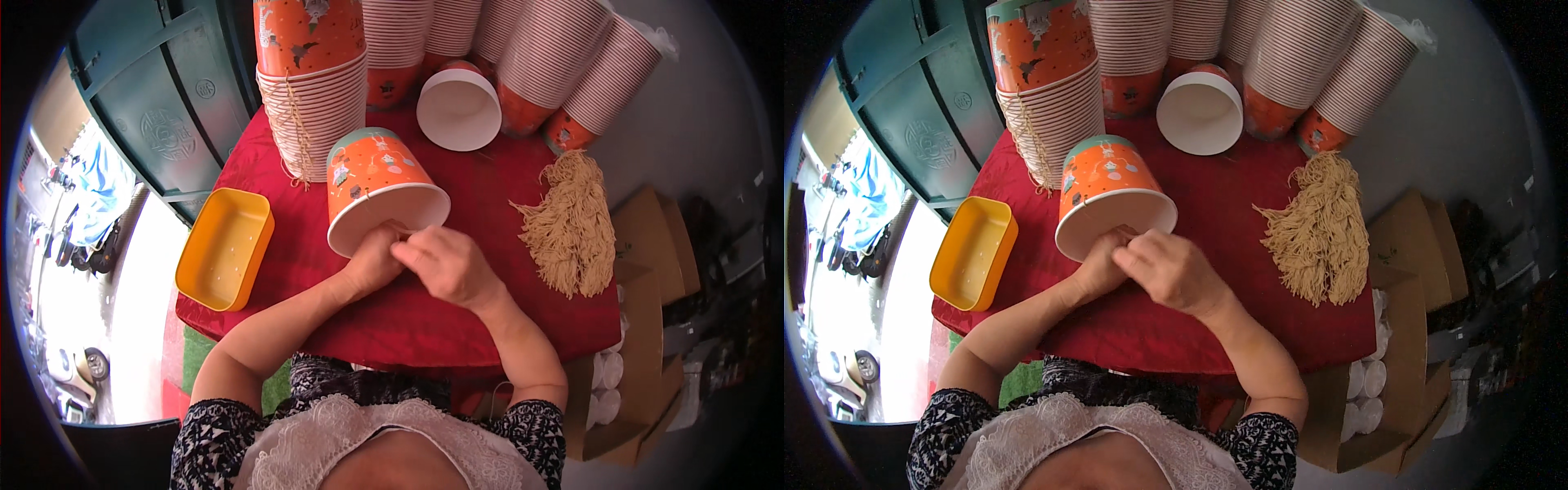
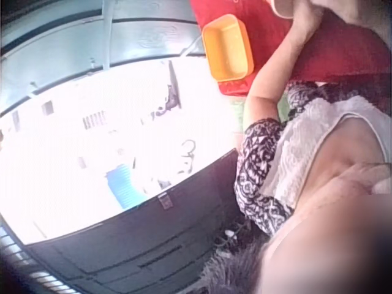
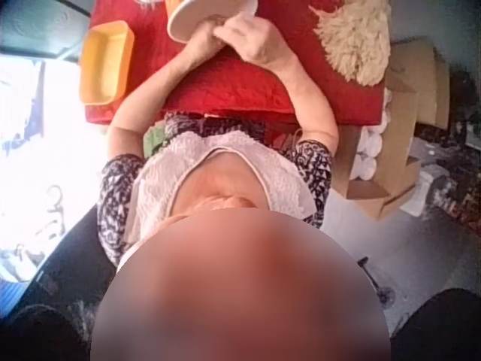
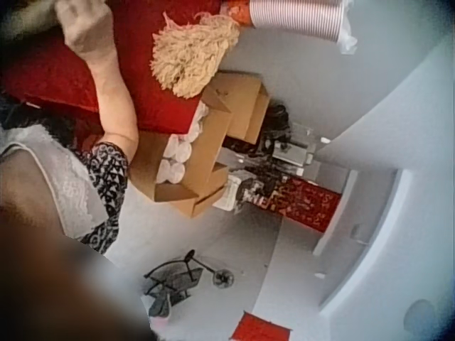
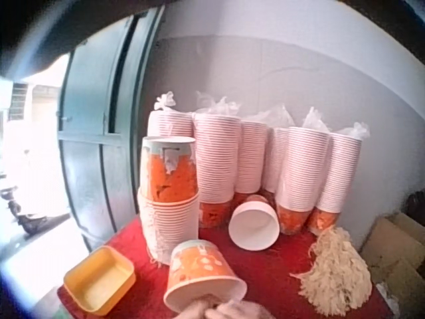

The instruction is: Manually attaching string handles to paper buckets for packaging.

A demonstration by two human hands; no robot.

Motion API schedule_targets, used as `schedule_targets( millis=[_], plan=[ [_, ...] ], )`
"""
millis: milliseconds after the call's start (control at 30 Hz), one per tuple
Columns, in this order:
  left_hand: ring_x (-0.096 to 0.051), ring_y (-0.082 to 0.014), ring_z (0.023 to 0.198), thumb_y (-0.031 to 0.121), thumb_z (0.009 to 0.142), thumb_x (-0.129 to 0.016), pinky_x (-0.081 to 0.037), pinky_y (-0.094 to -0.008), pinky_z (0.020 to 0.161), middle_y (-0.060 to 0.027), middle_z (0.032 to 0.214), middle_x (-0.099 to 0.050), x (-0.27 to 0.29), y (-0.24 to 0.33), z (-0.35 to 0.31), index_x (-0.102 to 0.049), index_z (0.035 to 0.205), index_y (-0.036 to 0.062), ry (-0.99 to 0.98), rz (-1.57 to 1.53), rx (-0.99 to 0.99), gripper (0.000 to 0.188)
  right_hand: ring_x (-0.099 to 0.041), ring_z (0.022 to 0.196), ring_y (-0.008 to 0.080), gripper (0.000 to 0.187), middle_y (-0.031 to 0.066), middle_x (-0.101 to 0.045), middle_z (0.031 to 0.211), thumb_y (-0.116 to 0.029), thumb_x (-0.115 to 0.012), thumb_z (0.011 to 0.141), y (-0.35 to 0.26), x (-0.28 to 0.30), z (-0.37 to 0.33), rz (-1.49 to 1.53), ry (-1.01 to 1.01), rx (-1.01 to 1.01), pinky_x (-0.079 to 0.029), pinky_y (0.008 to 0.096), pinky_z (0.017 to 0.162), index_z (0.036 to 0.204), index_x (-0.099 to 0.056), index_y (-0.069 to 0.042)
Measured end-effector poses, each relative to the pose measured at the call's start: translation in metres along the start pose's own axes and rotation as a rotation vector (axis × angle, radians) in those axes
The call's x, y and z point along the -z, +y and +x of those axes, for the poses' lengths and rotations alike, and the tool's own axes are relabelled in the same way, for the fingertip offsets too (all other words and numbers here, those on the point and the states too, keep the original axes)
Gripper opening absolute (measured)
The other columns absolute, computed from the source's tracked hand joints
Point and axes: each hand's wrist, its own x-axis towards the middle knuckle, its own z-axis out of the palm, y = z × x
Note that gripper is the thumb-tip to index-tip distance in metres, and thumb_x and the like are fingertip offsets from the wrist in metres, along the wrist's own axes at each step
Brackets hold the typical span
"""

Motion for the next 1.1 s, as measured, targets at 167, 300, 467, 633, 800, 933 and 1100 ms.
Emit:
schedule_targets(
  millis=[167, 300, 467, 633, 800, 933, 1100],
  plan=[
    [-0.063, -0.0346, 0.072, 0.013, 0.071, -0.064, -0.049, -0.0399, 0.064, -0.0192, 0.075, -0.064, -0.002, -0.020, -0.001, -0.062, 0.076, -0.0020, -0.040, 0.077, 0.179, 0.016, -0.064, 0.082, 0.0219, 0.026, 0.0093, -0.063, 0.105, -0.006, -0.066, 0.075, -0.031, -0.010, 0.005, 0.070, -0.022, 0.179, -0.055, 0.0321, 0.065, 0.101, -0.063, -0.002],
    [-0.063, -0.0311, 0.072, 0.009, 0.078, -0.064, -0.049, -0.0381, 0.064, -0.0167, 0.075, -0.063, -0.005, -0.021, -0.003, -0.061, 0.083, -0.0022, 0.117, 0.189, -0.006, 0.013, -0.066, 0.072, 0.0252, 0.020, 0.0122, -0.066, 0.093, 0.004, -0.056, 0.078, -0.019, -0.012, -0.006, 0.031, 0.202, -0.098, -0.054, 0.0352, 0.060, 0.096, -0.062, -0.001],
    [-0.059, -0.0168, 0.051, 0.008, 0.089, -0.062, -0.046, -0.0310, 0.046, -0.0103, 0.064, -0.060, -0.005, -0.017, 0.001, -0.059, 0.084, -0.0027, 0.055, 0.078, 0.141, 0.013, -0.067, 0.064, 0.0326, 0.013, 0.0188, -0.066, 0.075, 0.002, -0.058, 0.085, 0.009, -0.026, -0.026, -0.048, 0.062, -0.524, -0.053, 0.0384, 0.053, 0.098, -0.061, 0.002],
    [-0.058, -0.0134, 0.051, 0.009, 0.092, -0.062, -0.045, -0.0271, 0.041, -0.0076, 0.065, -0.060, 0.001, -0.004, 0.005, -0.059, 0.087, -0.0025, 0.002, -0.099, 0.313, 0.013, -0.065, 0.055, 0.0328, 0.013, 0.0175, -0.061, 0.060, -0.007, -0.057, 0.089, 0.009, -0.031, -0.032, -0.004, -0.061, -0.615, -0.051, 0.0425, 0.048, 0.101, -0.060, -0.002],
    [-0.058, -0.0142, 0.049, 0.003, 0.089, -0.062, -0.045, -0.0285, 0.042, -0.0088, 0.060, -0.058, 0.000, -0.001, 0.005, -0.059, 0.084, -0.0030, 0.050, -0.138, 0.291, 0.008, -0.065, 0.057, 0.0350, 0.015, 0.0190, -0.062, 0.062, -0.009, -0.057, 0.090, 0.012, -0.035, -0.038, 0.128, -0.094, -0.733, -0.051, 0.0442, 0.049, 0.103, -0.061, -0.002],
    [-0.057, -0.0137, 0.048, 0.002, 0.090, -0.062, -0.045, -0.0282, 0.041, -0.0086, 0.060, -0.059, 0.002, 0.002, 0.004, -0.060, 0.084, -0.0030, 0.024, -0.131, 0.353, 0.008, -0.066, 0.063, 0.0363, 0.016, 0.0201, -0.065, 0.068, -0.008, -0.057, 0.089, 0.015, -0.035, -0.038, 0.206, -0.097, -0.760, -0.053, 0.0453, 0.053, 0.104, -0.060, -0.002],
    [-0.057, -0.0109, 0.052, 0.006, 0.093, -0.058, -0.047, -0.0252, 0.043, -0.0057, 0.065, -0.059, 0.003, 0.003, 0.004, -0.059, 0.089, -0.0012, -0.017, -0.112, 0.352, 0.009, -0.069, 0.064, 0.0307, 0.019, 0.0181, -0.066, 0.071, -0.002, -0.059, 0.087, 0.015, -0.036, -0.038, 0.188, -0.074, -0.714, -0.053, 0.0380, 0.054, 0.105, -0.060, -0.001]
  ],
)
